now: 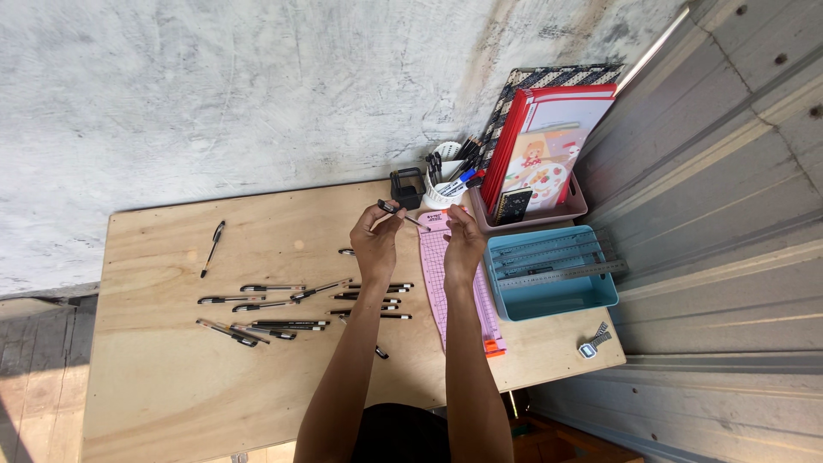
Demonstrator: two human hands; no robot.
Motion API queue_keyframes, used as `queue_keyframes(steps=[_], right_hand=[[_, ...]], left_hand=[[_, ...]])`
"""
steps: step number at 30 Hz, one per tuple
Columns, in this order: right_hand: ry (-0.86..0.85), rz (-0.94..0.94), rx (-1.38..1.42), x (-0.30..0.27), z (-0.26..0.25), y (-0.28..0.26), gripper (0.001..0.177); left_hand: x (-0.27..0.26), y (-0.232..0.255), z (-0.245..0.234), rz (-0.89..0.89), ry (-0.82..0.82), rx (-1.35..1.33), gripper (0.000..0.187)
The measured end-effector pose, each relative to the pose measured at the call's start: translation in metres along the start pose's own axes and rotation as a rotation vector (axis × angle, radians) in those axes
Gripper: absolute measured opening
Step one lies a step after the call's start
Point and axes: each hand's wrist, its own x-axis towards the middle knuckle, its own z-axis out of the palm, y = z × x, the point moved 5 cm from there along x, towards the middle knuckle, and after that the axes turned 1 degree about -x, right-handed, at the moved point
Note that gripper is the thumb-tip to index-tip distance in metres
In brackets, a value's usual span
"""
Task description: The person assembles pens by hand, inserting ink refills and small yellow components into black pen bodies on a wooden table.
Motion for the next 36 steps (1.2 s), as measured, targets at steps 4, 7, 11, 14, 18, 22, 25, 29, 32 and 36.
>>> queue_keyframes(steps=[4,7,11,14,18,22,25,29,32,36], right_hand=[[-0.281,0.028,-0.068,0.031,0.006,-0.019,0.027],[-0.469,-0.063,-0.235,0.059,0.017,-0.037,0.028],[-0.481,-0.296,-0.389,0.121,0.022,-0.062,0.025],[-0.484,-0.315,-0.426,0.154,0.031,-0.059,0.025],[-0.508,-0.333,-0.44,0.189,0.038,-0.039,0.021],[-0.539,-0.339,-0.452,0.206,0.045,-0.009,0.023],[-0.585,-0.42,-0.485,0.215,0.05,0.008,0.023],[-0.628,-0.522,-0.524,0.219,0.057,0.023,0.026],[-0.653,-0.479,-0.603,0.216,0.058,0.029,0.025],[-0.681,-0.304,-0.674,0.211,0.064,0.037,0.025]], left_hand=[[0.013,-0.026,0.033,0.029,-0.065,0.085,0.018],[0.033,-0.038,0.063,0.044,-0.116,0.249,0.017],[0.079,-0.046,0.106,0.133,-0.197,0.392,0.017],[0.109,-0.053,0.125,0.129,-0.258,0.464,0.011],[0.132,-0.068,0.136,0.157,-0.321,0.497,0.011],[0.145,-0.093,0.13,0.127,-0.29,0.57,0.012],[0.149,-0.108,0.123,0.151,-0.273,0.592,0.015],[0.154,-0.107,0.105,0.189,-0.228,0.65,0.019],[0.155,-0.106,0.097,0.187,-0.142,0.718,0.016],[0.154,-0.11,0.087,0.187,-0.097,0.777,0.019]])
